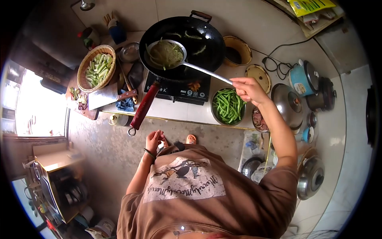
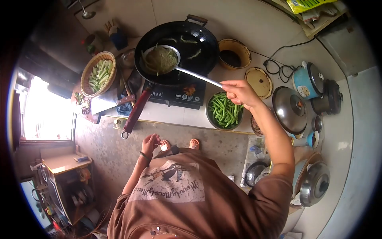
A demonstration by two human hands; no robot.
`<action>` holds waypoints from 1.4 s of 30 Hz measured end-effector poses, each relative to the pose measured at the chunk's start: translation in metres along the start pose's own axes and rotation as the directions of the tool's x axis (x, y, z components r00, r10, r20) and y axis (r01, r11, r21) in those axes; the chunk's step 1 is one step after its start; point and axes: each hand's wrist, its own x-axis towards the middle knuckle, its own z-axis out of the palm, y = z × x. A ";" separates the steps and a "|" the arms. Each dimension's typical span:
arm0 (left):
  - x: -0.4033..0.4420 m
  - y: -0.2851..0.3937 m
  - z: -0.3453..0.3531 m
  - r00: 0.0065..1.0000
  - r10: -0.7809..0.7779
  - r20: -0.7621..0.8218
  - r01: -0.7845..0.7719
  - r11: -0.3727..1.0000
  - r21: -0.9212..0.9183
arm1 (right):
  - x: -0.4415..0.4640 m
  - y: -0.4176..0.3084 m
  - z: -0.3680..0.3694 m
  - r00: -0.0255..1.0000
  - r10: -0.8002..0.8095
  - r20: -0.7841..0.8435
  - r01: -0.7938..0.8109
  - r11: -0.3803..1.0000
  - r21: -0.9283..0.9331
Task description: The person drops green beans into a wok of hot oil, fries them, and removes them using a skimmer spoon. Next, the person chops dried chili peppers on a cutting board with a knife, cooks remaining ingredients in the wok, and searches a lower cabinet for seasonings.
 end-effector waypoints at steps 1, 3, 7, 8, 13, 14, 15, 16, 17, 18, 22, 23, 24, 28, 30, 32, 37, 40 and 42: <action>0.000 0.000 -0.001 1.000 -0.001 -0.003 0.001 1.000 -0.002 | -0.001 0.003 0.004 1.000 0.004 0.004 -0.005 0.999 0.035; 0.001 0.000 -0.001 1.000 -0.001 -0.002 0.001 1.000 -0.001 | -0.006 0.004 0.013 0.999 0.030 0.016 -0.031 0.994 0.102; 0.006 -0.003 -0.002 1.000 -0.012 0.024 0.012 1.000 0.025 | -0.017 0.008 0.019 0.998 0.057 0.037 -0.064 0.973 0.220; 0.007 -0.004 -0.001 1.000 -0.010 0.028 0.009 1.000 0.025 | -0.019 0.005 0.025 0.997 0.069 0.029 -0.074 0.971 0.229; 0.007 -0.001 0.003 0.999 -0.005 0.036 0.004 1.000 0.012 | -0.020 0.008 0.025 0.996 0.081 0.023 -0.084 0.938 0.336; 0.006 0.000 0.004 0.999 -0.002 0.038 0.002 1.000 0.007 | -0.021 0.009 0.025 0.997 0.082 0.007 -0.079 0.932 0.355; 0.005 0.001 0.005 0.999 0.000 0.039 0.000 1.000 0.002 | -0.022 0.010 0.025 0.997 0.083 -0.009 -0.074 0.925 0.373; 0.005 0.001 0.005 0.999 0.002 0.040 -0.002 1.000 -0.003 | -0.023 0.012 0.025 0.998 0.069 -0.011 -0.060 0.922 0.384; 0.004 0.002 0.005 0.999 0.001 0.045 -0.001 1.000 0.001 | -0.024 0.015 0.023 0.998 0.056 -0.014 -0.046 0.918 0.394; 0.004 0.002 0.005 0.999 0.000 0.049 0.000 1.000 0.005 | -0.026 0.017 0.022 0.999 0.043 -0.018 -0.032 0.914 0.405; 0.003 0.004 0.006 0.999 -0.004 0.053 0.003 1.000 0.024 | -0.036 0.018 0.023 0.994 0.054 -0.091 -0.007 0.894 0.448; 0.003 0.004 0.006 0.999 -0.003 0.047 0.002 1.000 0.014 | -0.040 0.017 0.025 0.992 0.056 -0.115 0.003 0.892 0.453; 0.004 0.004 0.007 0.999 -0.001 0.041 0.001 1.000 0.005 | -0.042 0.017 0.026 0.989 0.057 -0.140 0.013 0.889 0.457; 0.007 0.004 0.009 0.999 -0.007 0.045 0.008 1.000 -0.008 | -0.049 0.018 0.028 0.978 -0.016 -0.210 0.096 0.920 0.379; 0.009 0.004 0.010 0.998 -0.009 0.063 0.010 1.000 -0.009 | -0.051 0.017 0.031 0.960 -0.067 -0.273 0.143 0.952 0.270; 0.012 0.003 0.009 0.997 -0.009 0.074 0.009 1.000 -0.004 | -0.050 0.018 0.029 0.949 -0.090 -0.303 0.153 0.970 0.189; 0.015 0.001 0.009 0.998 -0.009 0.068 0.009 1.000 -0.008 | -0.042 0.019 0.016 0.915 -0.189 -0.356 0.185 0.982 -0.043; 0.014 0.003 0.009 0.998 -0.029 0.050 0.027 0.999 0.030 | -0.043 0.010 0.017 0.909 -0.237 -0.342 0.174 0.963 -0.206; 0.012 0.005 0.010 0.998 -0.024 0.059 0.023 1.000 0.019 | -0.040 0.008 0.019 0.913 -0.249 -0.325 0.168 0.952 -0.257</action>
